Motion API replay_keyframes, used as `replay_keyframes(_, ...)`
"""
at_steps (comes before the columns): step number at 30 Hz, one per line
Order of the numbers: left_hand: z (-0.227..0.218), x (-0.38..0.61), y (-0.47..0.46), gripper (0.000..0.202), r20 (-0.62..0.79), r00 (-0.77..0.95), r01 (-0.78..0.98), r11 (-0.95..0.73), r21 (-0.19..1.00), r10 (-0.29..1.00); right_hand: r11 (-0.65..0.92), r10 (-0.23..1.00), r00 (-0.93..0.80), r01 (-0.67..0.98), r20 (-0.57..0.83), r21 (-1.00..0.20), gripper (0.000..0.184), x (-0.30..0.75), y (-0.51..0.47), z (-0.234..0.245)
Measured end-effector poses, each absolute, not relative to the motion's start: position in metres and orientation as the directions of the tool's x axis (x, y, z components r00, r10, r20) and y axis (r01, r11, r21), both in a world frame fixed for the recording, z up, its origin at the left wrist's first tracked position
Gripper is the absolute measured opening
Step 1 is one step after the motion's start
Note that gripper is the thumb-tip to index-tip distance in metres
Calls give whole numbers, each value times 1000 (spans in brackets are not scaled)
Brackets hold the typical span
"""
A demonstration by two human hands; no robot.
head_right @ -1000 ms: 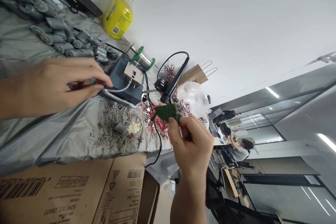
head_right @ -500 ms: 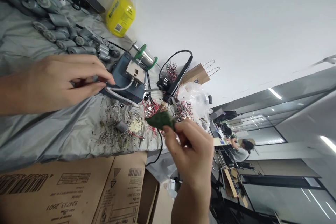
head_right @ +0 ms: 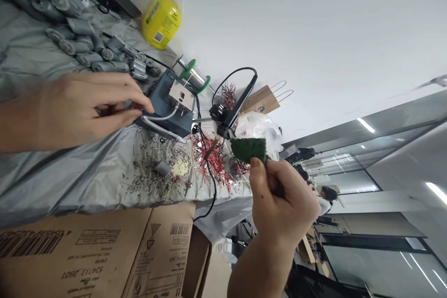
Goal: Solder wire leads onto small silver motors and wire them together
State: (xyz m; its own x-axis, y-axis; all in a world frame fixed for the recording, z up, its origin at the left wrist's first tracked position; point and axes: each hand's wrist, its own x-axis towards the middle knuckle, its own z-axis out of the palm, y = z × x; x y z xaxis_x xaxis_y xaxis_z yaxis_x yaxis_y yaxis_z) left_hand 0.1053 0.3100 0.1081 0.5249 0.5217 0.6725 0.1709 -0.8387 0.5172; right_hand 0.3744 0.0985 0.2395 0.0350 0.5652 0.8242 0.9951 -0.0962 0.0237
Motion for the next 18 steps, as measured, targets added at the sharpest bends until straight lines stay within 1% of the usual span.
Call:
replay_keyframes(3,110,104,311,38,672,535,178,-845,504,513,-106,486,47,994,873,6,32,371,95,243)
replay_keyframes(6,111,103,311,39,672,534,175,-845,505,513,-112,440,72,993,895,-25,29,362,92,244)
replay_keyframes(9,110,105,310,38,683,525,162,-848,505,508,-110,424,109,992,899,-68,27,356,90,245)
replay_keyframes(13,110,106,310,36,707,503,141,-855,500,497,-118,396,111,991,911,-69,24,354,87,245)
replay_keyframes(18,112,106,308,42,679,511,157,-833,530,527,-144,366,140,985,920,-93,18,352,85,245)
